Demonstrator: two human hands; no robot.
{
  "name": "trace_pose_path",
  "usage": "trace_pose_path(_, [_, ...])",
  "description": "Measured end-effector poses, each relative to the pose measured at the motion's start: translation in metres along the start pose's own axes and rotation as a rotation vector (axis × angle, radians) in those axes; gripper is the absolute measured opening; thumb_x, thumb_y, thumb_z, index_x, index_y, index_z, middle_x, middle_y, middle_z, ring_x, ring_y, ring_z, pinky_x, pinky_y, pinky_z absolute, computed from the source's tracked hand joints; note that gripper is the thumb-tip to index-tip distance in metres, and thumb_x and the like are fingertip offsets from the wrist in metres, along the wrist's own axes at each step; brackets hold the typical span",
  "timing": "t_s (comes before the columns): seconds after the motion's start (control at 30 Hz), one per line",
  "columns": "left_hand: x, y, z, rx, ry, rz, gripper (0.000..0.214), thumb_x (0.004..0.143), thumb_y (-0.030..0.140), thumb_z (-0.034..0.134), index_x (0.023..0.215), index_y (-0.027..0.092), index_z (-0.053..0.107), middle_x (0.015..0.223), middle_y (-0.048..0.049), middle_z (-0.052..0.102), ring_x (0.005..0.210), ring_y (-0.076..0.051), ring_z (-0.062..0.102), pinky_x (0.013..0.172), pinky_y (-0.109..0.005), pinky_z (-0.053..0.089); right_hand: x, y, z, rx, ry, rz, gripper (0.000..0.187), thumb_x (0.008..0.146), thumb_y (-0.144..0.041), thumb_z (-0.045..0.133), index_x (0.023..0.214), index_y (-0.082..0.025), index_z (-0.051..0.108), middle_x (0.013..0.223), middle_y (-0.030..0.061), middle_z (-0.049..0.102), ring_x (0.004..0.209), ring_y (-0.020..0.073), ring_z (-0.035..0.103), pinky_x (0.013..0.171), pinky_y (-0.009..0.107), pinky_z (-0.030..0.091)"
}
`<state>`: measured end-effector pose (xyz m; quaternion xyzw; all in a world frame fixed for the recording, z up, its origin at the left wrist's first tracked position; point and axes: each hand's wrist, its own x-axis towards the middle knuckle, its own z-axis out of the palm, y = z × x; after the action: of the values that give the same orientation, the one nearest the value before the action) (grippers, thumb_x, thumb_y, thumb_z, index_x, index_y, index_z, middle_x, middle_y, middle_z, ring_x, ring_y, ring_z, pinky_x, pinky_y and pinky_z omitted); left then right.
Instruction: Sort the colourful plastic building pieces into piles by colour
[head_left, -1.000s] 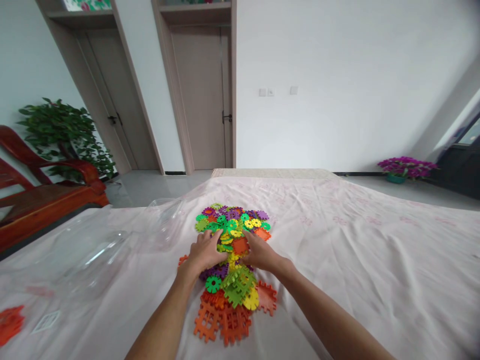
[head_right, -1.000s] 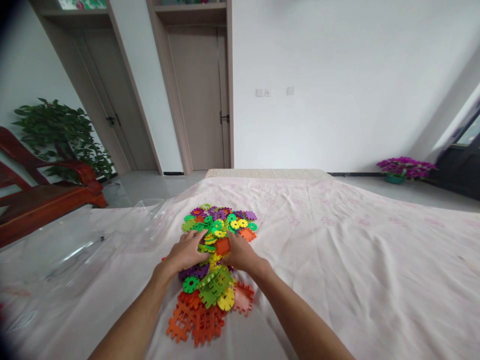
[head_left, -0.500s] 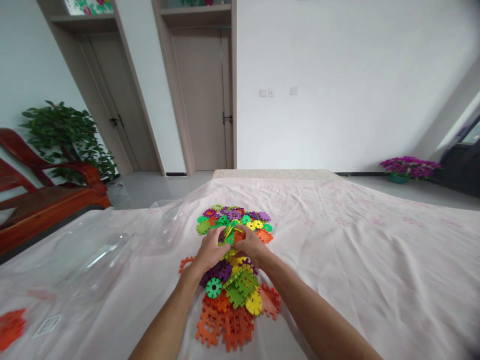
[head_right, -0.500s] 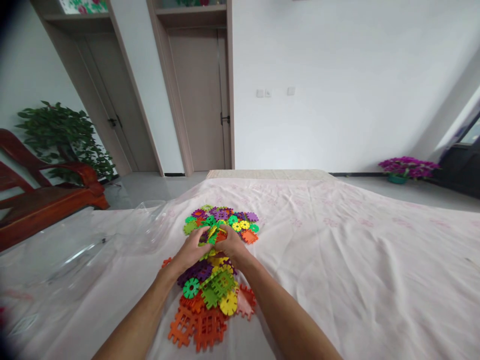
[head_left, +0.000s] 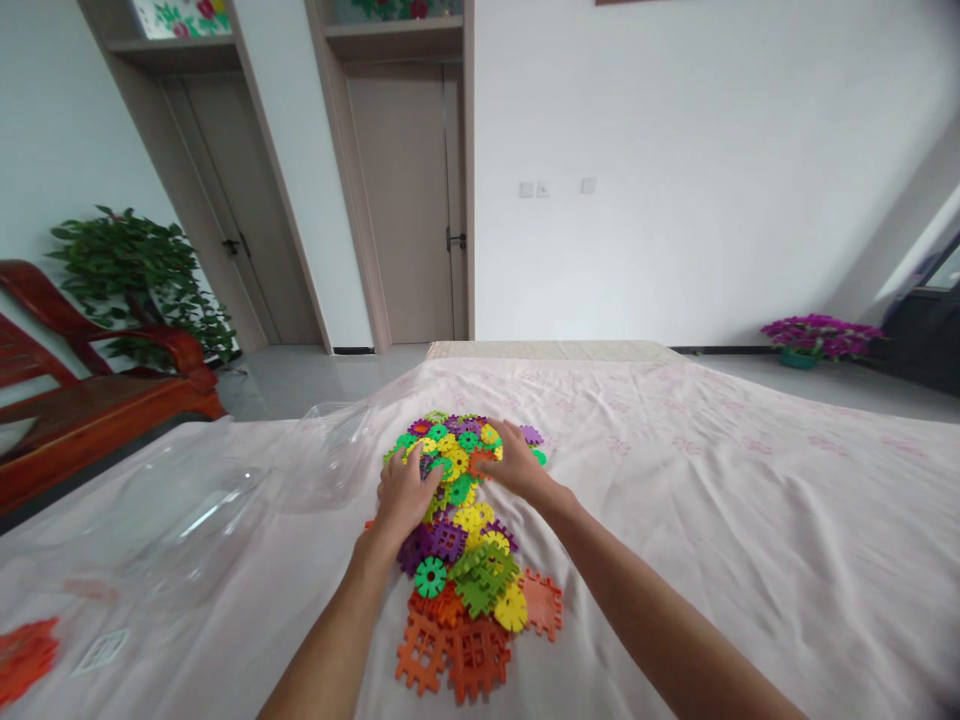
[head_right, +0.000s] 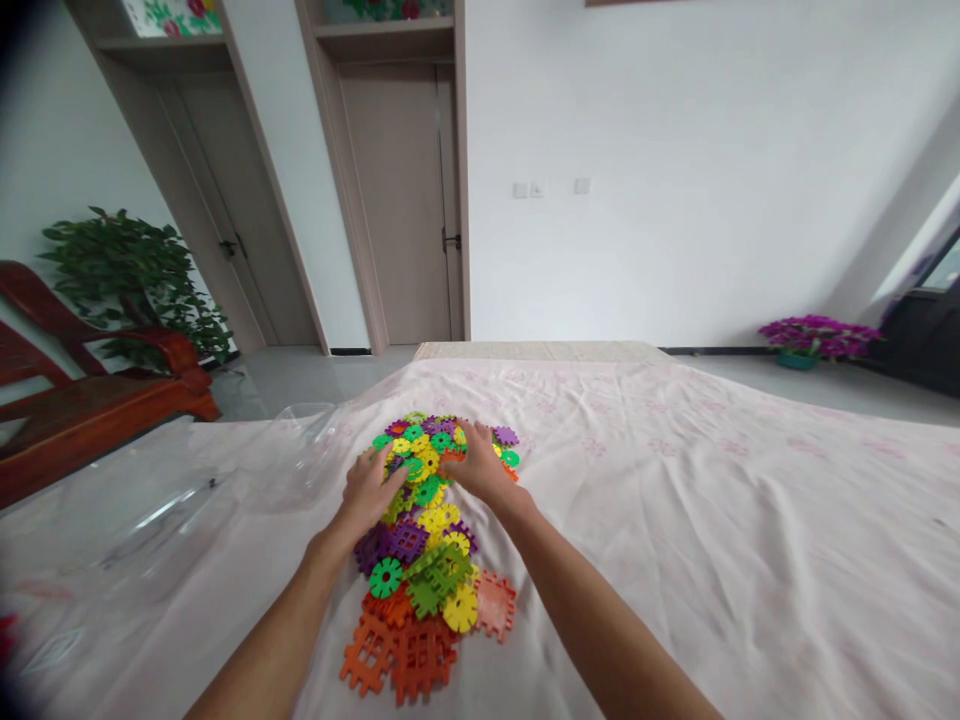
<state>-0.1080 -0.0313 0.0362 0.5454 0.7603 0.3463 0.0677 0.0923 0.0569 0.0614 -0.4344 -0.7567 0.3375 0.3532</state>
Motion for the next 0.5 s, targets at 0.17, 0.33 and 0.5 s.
trace_pose_path(0.17, [0.001,-0.004,-0.046,-0.029,-0.399,0.146,0.064,0.075,0.052,0.070,0.132,0.024,0.065,0.141,-0.0128,0.061,0.131,-0.034,0.054,0.112,-0.044,0.038,-0.040,0.009,-0.046,-0.075,-0.508,-0.061,0.112,0.061,-0.045,0.088,0.157,-0.024,0.035,0.159,0.0144,0.038,0.146,0.0346,0.035,0.121,0.049,0.026])
trace_pose_path(0.33, [-0.013,0.011,-0.076,0.130,-0.796,0.277,0.111,0.053,0.052,0.085,0.153,0.026,0.043,0.157,-0.0116,0.044,0.144,-0.036,0.039,0.118,-0.044,0.033,-0.082,0.001,-0.058,-0.348,-0.858,-0.110,0.145,0.044,-0.056,0.093,0.163,-0.020,0.018,0.168,0.0174,0.017,0.153,0.0417,0.016,0.124,0.053,0.016])
trace_pose_path(0.5, [-0.030,0.030,-0.053,0.354,-0.796,0.227,0.115,0.046,0.028,0.081,0.154,0.031,0.041,0.163,-0.0112,0.030,0.149,-0.043,0.027,0.114,-0.050,0.037,-0.101,0.001,-0.028,-0.495,-0.644,-0.195,0.127,0.053,-0.052,0.088,0.160,-0.019,0.029,0.161,0.0203,0.033,0.147,0.0426,0.031,0.120,0.054,0.026])
